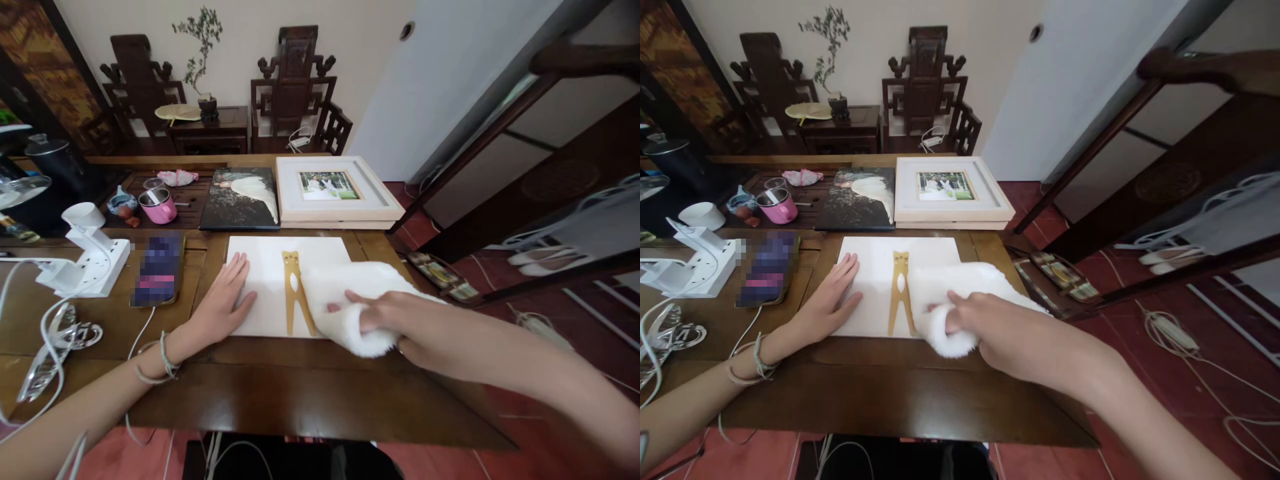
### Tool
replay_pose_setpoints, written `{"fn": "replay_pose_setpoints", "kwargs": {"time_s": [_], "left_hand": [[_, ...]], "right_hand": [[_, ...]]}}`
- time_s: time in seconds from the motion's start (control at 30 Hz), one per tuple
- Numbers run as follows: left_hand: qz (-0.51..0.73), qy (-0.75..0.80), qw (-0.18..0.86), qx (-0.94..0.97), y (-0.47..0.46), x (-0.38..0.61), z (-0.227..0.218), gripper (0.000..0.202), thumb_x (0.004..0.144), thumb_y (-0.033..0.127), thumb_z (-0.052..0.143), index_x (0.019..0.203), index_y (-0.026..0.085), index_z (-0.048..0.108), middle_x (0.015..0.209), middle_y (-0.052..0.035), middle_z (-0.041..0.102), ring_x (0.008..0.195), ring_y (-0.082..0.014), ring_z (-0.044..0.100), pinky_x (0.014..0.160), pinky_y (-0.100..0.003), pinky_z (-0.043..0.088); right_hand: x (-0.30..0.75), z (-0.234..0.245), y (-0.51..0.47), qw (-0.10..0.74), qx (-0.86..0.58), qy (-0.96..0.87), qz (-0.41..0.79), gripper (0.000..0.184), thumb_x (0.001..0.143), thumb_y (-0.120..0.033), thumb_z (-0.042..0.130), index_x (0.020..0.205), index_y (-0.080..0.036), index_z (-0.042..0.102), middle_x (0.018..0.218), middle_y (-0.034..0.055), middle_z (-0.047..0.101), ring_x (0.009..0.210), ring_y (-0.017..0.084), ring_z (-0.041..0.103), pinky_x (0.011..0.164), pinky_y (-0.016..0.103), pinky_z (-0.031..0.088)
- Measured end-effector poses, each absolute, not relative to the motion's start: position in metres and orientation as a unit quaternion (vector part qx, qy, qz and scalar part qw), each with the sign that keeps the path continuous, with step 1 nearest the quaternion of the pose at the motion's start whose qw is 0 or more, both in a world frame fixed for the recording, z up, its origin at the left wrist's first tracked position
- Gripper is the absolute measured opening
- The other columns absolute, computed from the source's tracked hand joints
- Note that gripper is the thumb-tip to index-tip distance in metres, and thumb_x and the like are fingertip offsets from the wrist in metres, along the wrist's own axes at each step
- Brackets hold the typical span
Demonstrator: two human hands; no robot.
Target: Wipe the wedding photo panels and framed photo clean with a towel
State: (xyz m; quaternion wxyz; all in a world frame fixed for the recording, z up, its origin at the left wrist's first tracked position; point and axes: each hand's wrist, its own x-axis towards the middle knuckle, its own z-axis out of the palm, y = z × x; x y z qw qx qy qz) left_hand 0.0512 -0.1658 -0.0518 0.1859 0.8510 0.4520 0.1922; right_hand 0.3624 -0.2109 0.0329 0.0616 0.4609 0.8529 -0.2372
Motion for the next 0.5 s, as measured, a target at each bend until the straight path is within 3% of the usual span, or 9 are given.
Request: {"fn": "replay_pose_setpoints", "kwargs": {"time_s": [0.1,0.2,0.33,0.43,0.5], "left_hand": [[0.191,0.452,0.181,0.852,-0.166,0.051,-0.052,0.058,0.097,0.034,0.038,0.148,0.011,0.024,0.157,-0.0174,0.022,0.147,-0.0252,0.012,0.119,-0.05,0.014],[0.192,0.45,0.178,0.854,-0.165,0.05,-0.052,0.058,0.097,0.035,0.038,0.148,0.011,0.024,0.157,-0.0175,0.022,0.147,-0.026,0.012,0.119,-0.051,0.014],[0.192,0.448,0.174,0.856,-0.165,0.05,-0.053,0.058,0.096,0.034,0.039,0.148,0.011,0.024,0.157,-0.0175,0.022,0.147,-0.0262,0.013,0.119,-0.051,0.014],[0.195,0.446,0.17,0.857,-0.165,0.05,-0.054,0.058,0.097,0.034,0.039,0.148,0.011,0.024,0.157,-0.0178,0.022,0.147,-0.0257,0.013,0.119,-0.05,0.015],[0.195,0.446,0.169,0.857,-0.165,0.05,-0.055,0.058,0.097,0.033,0.039,0.148,0.012,0.024,0.157,-0.0175,0.022,0.147,-0.0256,0.013,0.119,-0.05,0.015]], "right_hand": [[0.362,0.037,-0.211,0.048,0.46,0.852,-0.246,0.052,0.063,0.007,0.038,0.096,-0.023,0.065,0.108,0.0086,0.068,0.133,0.027,0.043,0.093,0.036,0.046],[0.355,0.029,-0.187,0.037,0.469,0.853,-0.226,0.047,0.062,0.007,0.038,0.09,-0.02,0.064,0.125,0.0114,0.063,0.14,0.028,0.03,0.1,0.038,0.042],[0.355,0.005,-0.148,-0.019,0.462,0.867,-0.184,0.049,0.058,0.008,0.035,0.088,-0.021,0.061,0.141,0.0053,0.052,0.143,0.026,0.018,0.112,0.047,0.027],[0.359,-0.003,-0.138,-0.065,0.463,0.866,-0.178,0.048,0.057,0.006,0.036,0.088,-0.022,0.06,0.137,0.004,0.057,0.142,0.027,0.024,0.114,0.052,0.022],[0.362,0.002,-0.144,-0.068,0.458,0.867,-0.186,0.043,0.058,0.003,0.037,0.082,-0.022,0.061,0.12,0.0045,0.068,0.135,0.028,0.039,0.11,0.049,0.03]]}}
